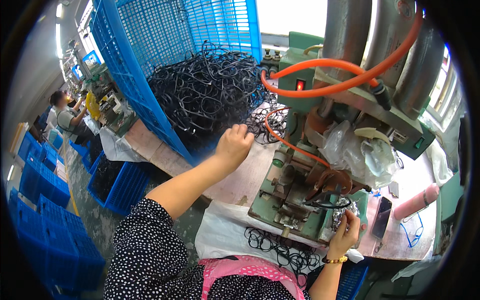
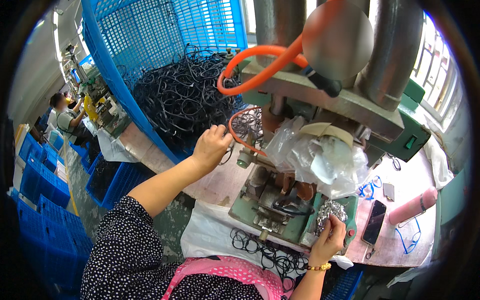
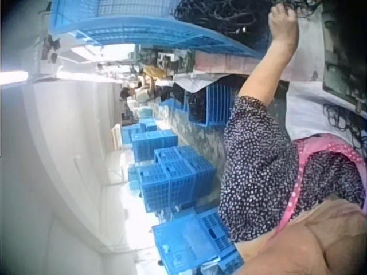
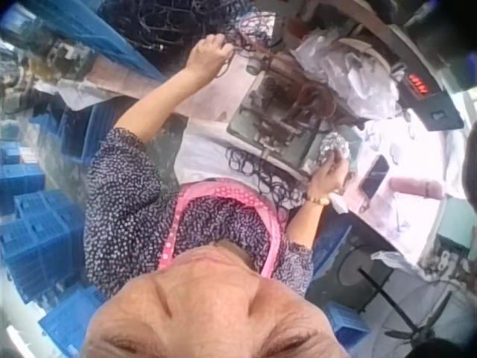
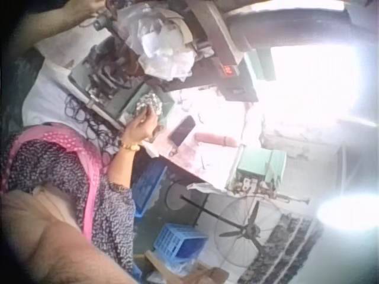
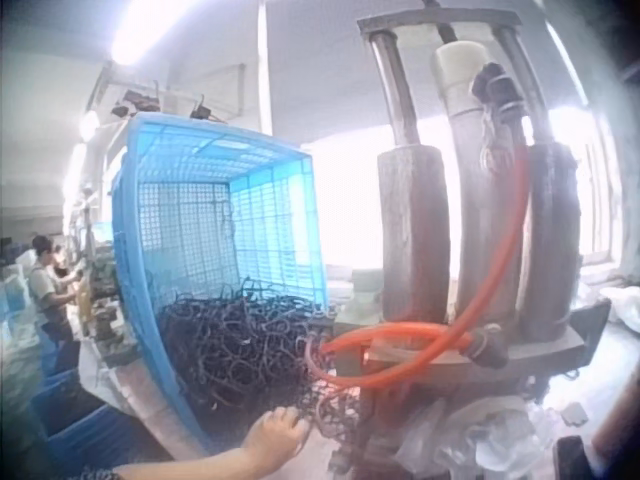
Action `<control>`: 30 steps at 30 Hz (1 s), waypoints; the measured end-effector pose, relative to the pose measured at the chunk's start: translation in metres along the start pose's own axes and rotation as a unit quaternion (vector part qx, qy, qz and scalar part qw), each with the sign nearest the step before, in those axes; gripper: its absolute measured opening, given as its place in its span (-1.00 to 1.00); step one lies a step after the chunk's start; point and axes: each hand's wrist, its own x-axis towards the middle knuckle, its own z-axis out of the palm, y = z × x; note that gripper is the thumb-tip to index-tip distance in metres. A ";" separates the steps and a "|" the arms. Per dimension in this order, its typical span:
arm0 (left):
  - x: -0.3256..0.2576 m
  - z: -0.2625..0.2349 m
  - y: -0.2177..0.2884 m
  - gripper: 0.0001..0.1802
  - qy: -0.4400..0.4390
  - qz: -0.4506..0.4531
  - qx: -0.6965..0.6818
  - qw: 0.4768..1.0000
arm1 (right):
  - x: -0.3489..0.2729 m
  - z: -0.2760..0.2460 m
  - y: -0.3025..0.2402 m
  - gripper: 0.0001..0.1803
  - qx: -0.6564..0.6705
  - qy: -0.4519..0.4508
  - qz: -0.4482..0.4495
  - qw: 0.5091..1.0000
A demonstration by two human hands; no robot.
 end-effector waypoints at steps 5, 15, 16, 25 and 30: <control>-0.052 -0.003 0.016 -0.87 -0.032 -0.026 -0.045 0.998 | 0.002 -0.002 0.000 -0.86 -0.003 -0.010 -0.035 0.999; -0.116 -0.012 0.020 -0.83 -0.212 -0.276 -0.354 0.868 | 0.002 -0.003 0.000 -0.89 -0.024 -0.002 -0.043 0.999; -0.117 -0.009 0.016 -0.81 -0.270 -0.355 -0.412 0.794 | 0.002 -0.003 0.000 -0.88 -0.020 -0.001 -0.044 0.999; -0.110 0.018 0.006 -0.75 -0.037 -0.175 -0.241 0.954 | 0.000 -0.004 0.004 -0.86 -0.032 -0.011 -0.043 0.998; -0.083 0.011 0.010 -0.80 -0.314 -0.324 -0.407 0.794 | 0.007 -0.006 -0.010 -0.82 0.058 -0.008 0.025 0.998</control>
